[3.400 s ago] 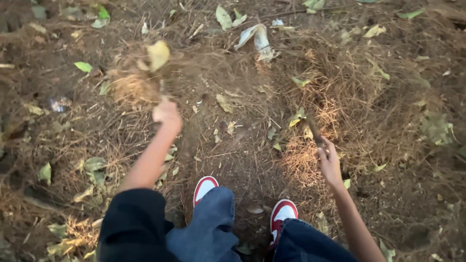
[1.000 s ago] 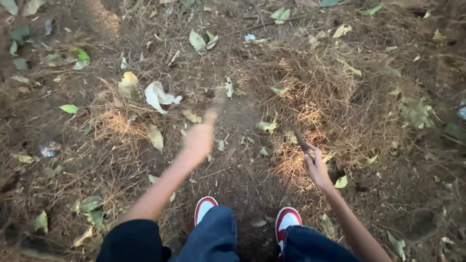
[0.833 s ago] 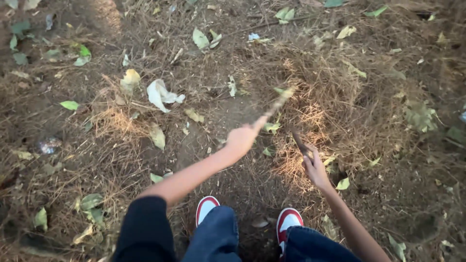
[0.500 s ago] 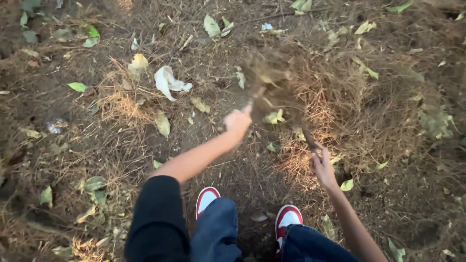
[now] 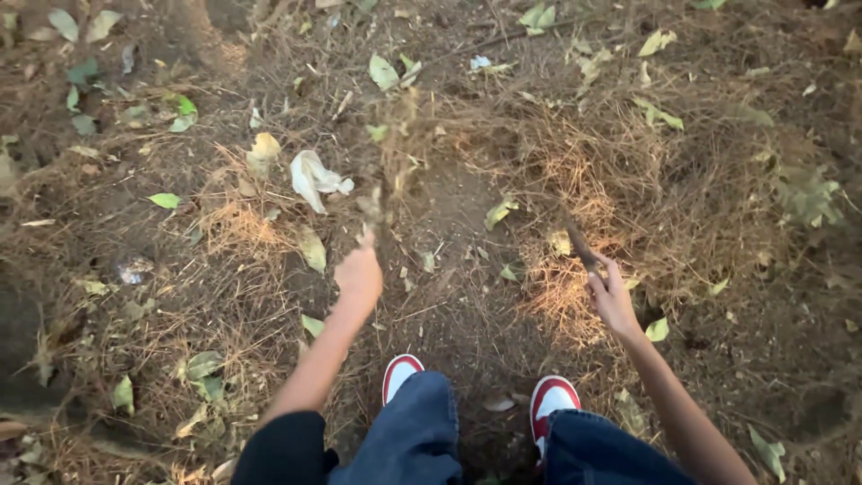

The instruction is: Gathering dried pine needles and leaves into a pile using sticks.

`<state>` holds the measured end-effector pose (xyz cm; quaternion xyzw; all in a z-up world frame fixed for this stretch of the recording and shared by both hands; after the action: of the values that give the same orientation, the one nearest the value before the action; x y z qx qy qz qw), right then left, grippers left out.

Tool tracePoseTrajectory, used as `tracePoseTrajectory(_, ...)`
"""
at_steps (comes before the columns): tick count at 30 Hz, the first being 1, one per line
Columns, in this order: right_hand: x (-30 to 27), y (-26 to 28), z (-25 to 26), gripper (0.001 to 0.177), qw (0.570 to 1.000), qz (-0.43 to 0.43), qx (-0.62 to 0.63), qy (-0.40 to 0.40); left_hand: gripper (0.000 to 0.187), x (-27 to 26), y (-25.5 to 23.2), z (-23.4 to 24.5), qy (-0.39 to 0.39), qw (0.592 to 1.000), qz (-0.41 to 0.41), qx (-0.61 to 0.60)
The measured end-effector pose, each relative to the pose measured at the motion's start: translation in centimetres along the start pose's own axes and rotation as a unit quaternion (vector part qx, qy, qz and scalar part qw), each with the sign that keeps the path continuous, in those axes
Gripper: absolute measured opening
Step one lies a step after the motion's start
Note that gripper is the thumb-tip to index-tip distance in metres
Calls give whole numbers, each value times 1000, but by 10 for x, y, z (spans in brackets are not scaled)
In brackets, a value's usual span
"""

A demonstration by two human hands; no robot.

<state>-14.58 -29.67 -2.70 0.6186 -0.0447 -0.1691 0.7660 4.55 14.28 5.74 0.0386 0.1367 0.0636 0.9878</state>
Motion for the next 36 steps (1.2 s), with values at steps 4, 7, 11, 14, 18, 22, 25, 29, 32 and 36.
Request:
tracePoseTrajectory(4,-3,12,-9,49,999,-32,-7,19,77,-26,-10,-13,47,998,-17,-28)
tracePoseTrajectory(7,1,7,-15,47,998,-31,-33,42,69,-38,-24,-35,39,995,-67,-64)
tracePoseTrajectory(11,3,-24,-23,48,994,-86,-42,44,60,-62,-45,-35,60,981,-141,-117)
tracePoseTrajectory(14,0,-45,-26,48,992,-55,-103,54,59,-72,-53,-37,83,976,-165,-119)
tracePoseTrajectory(18,-5,-40,-28,52,992,-74,-78,61,61,-75,-53,-40,102,973,-171,-115)
tracePoseTrajectory(22,-4,-42,-27,53,992,-90,-68,60,63,-75,-52,-48,103,974,-168,-109)
tracePoseTrajectory(25,-3,-43,-26,52,987,-103,-104,67,62,-78,-52,-47,108,974,-169,-107)
tracePoseTrajectory(29,-4,-31,-28,52,987,-101,-98,70,61,-80,-56,-42,123,971,-174,-107)
tracePoseTrajectory(32,-6,-18,-30,52,985,-122,-96,73,61,-81,-58,-42,119,970,-181,-109)
tracePoseTrajectory(36,-8,-17,-32,51,985,-132,-75,80,61,-81,-60,-47,119,968,-191,-112)
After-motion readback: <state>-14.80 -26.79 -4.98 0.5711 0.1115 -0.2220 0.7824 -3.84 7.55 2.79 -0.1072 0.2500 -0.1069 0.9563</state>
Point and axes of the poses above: each hand's wrist, its own x-axis towards the middle knuckle, its own z-axis out of the back of the hand, y = z × x, the point moved 2 cm from there along x, towards the middle knuckle, and after that the axes turned 12 degrees about z, right-handed, at the moved point
